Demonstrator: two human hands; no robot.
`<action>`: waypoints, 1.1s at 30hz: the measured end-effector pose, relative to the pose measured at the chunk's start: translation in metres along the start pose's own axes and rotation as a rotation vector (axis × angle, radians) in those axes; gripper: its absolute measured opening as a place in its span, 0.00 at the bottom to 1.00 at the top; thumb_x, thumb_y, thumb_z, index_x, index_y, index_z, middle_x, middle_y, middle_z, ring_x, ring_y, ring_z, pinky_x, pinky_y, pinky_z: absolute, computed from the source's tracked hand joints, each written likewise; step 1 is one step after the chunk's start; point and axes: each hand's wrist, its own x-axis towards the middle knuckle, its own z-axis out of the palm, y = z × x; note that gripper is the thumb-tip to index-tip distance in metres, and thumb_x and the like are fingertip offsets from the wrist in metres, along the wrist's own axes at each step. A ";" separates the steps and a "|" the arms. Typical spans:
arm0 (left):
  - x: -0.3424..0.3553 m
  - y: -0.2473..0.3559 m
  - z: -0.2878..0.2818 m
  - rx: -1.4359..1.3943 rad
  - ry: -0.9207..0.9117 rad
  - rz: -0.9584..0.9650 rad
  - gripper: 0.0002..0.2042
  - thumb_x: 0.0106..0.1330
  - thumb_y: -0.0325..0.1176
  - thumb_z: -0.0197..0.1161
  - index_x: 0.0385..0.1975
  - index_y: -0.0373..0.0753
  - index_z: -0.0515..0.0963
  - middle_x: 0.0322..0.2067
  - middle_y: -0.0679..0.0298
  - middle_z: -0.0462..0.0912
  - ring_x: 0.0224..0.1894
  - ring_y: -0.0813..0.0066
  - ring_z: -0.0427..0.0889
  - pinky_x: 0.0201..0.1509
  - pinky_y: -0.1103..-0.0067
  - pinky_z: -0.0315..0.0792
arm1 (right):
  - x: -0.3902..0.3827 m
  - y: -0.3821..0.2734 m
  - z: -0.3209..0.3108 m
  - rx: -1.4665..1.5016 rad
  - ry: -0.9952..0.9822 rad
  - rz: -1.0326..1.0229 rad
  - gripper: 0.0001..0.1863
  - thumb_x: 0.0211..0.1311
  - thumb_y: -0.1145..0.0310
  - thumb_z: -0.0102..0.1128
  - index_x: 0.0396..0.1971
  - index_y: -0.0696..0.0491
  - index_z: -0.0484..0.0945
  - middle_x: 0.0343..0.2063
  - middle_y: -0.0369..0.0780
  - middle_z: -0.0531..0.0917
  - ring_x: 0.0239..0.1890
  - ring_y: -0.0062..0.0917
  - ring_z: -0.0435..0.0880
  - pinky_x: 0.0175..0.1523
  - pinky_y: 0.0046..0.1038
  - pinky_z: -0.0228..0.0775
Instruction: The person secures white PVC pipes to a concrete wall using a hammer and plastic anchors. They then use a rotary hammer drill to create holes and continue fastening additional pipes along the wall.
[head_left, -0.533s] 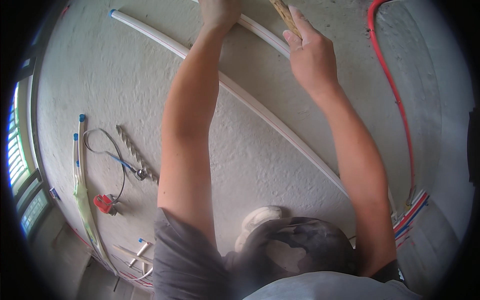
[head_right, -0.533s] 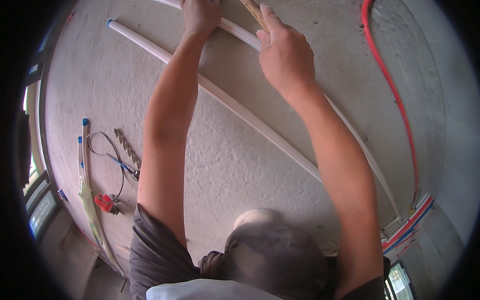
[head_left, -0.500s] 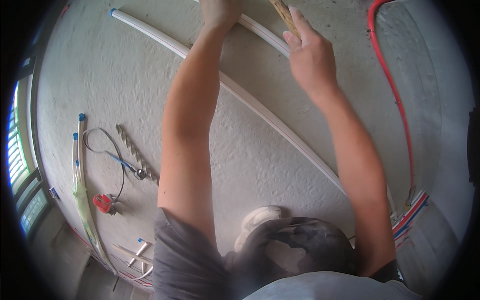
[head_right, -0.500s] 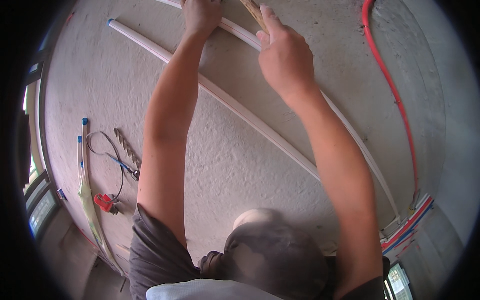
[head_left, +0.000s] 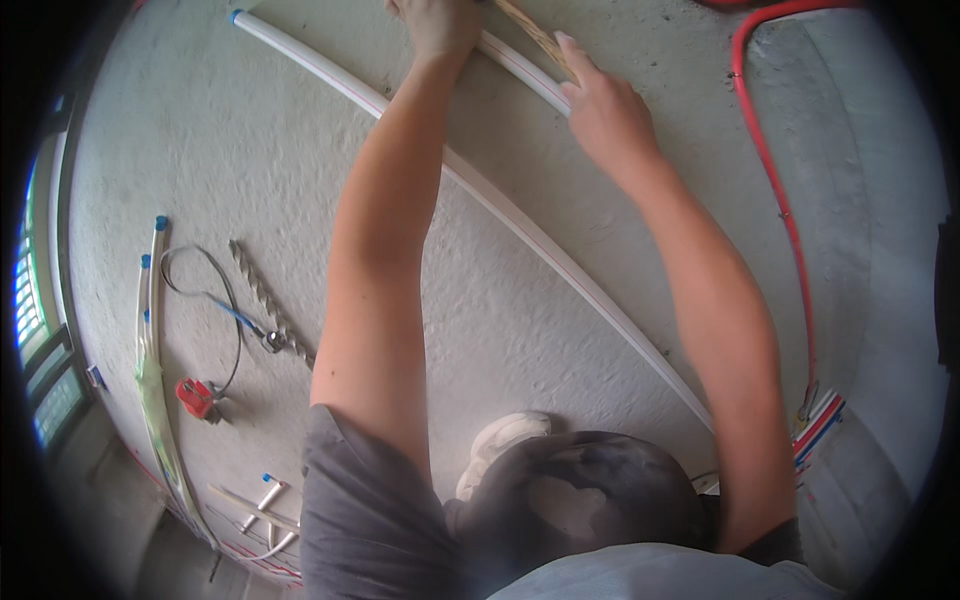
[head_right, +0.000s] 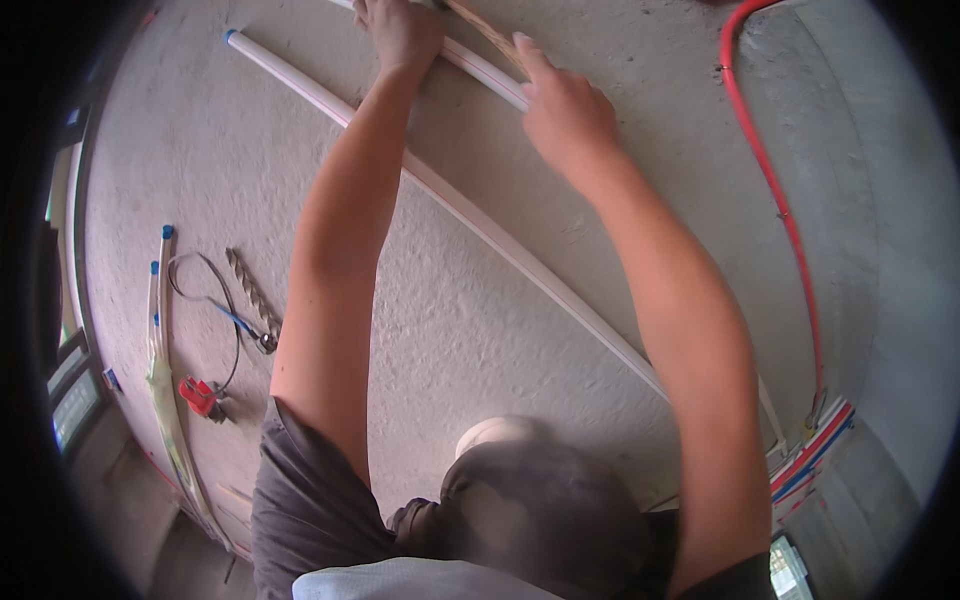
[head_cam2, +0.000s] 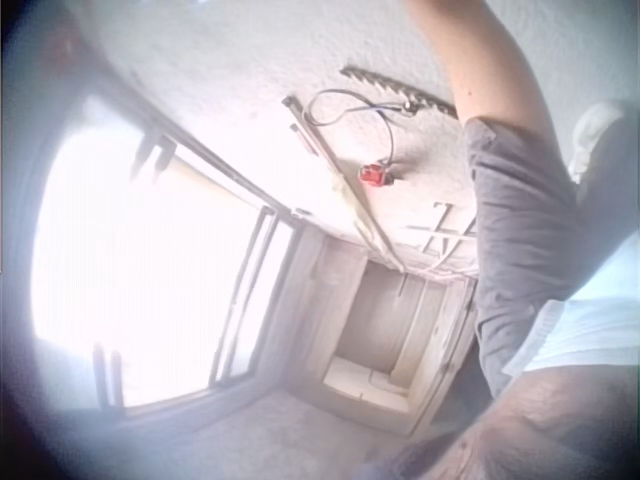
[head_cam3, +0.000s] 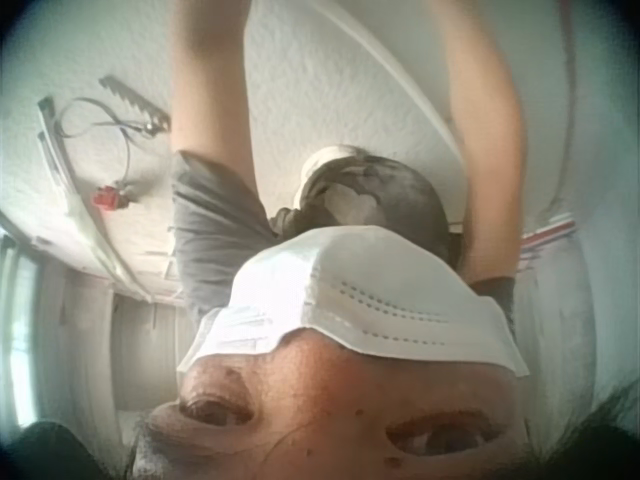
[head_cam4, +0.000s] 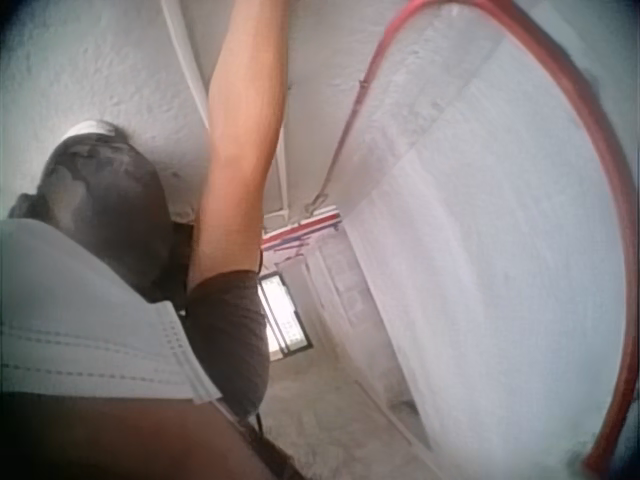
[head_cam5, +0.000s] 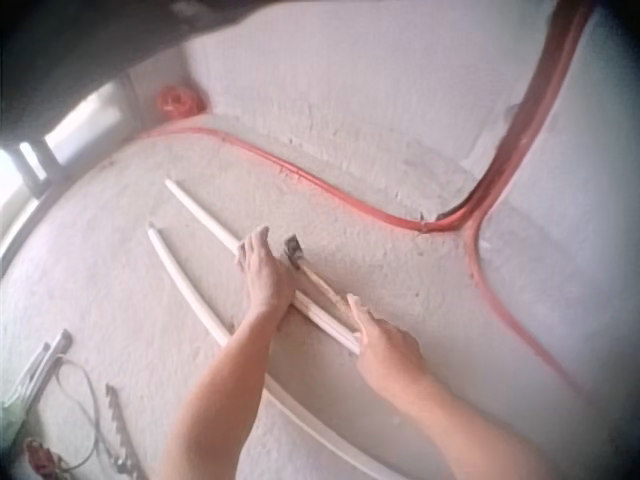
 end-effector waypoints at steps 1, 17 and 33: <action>0.000 -0.002 0.002 0.006 0.016 0.007 0.28 0.61 0.19 0.55 0.66 0.32 0.73 0.62 0.45 0.77 0.70 0.42 0.69 0.77 0.55 0.61 | 0.001 -0.004 -0.007 0.081 0.007 0.022 0.34 0.79 0.68 0.57 0.81 0.38 0.64 0.51 0.50 0.90 0.53 0.49 0.89 0.59 0.47 0.81; 0.000 -0.025 -0.005 -0.190 0.036 -0.195 0.29 0.63 0.17 0.48 0.67 0.30 0.71 0.63 0.37 0.75 0.68 0.37 0.72 0.76 0.57 0.66 | -0.004 -0.014 -0.009 0.244 0.230 -0.039 0.33 0.77 0.62 0.58 0.80 0.35 0.66 0.49 0.55 0.90 0.53 0.56 0.87 0.60 0.53 0.78; 0.028 -0.038 -0.006 0.118 -0.445 0.068 0.18 0.63 0.29 0.62 0.53 0.30 0.80 0.63 0.41 0.77 0.71 0.39 0.70 0.76 0.53 0.66 | -0.402 0.202 -0.158 0.136 -0.307 0.547 0.26 0.71 0.72 0.59 0.68 0.61 0.75 0.44 0.42 0.84 0.44 0.27 0.82 0.52 0.34 0.78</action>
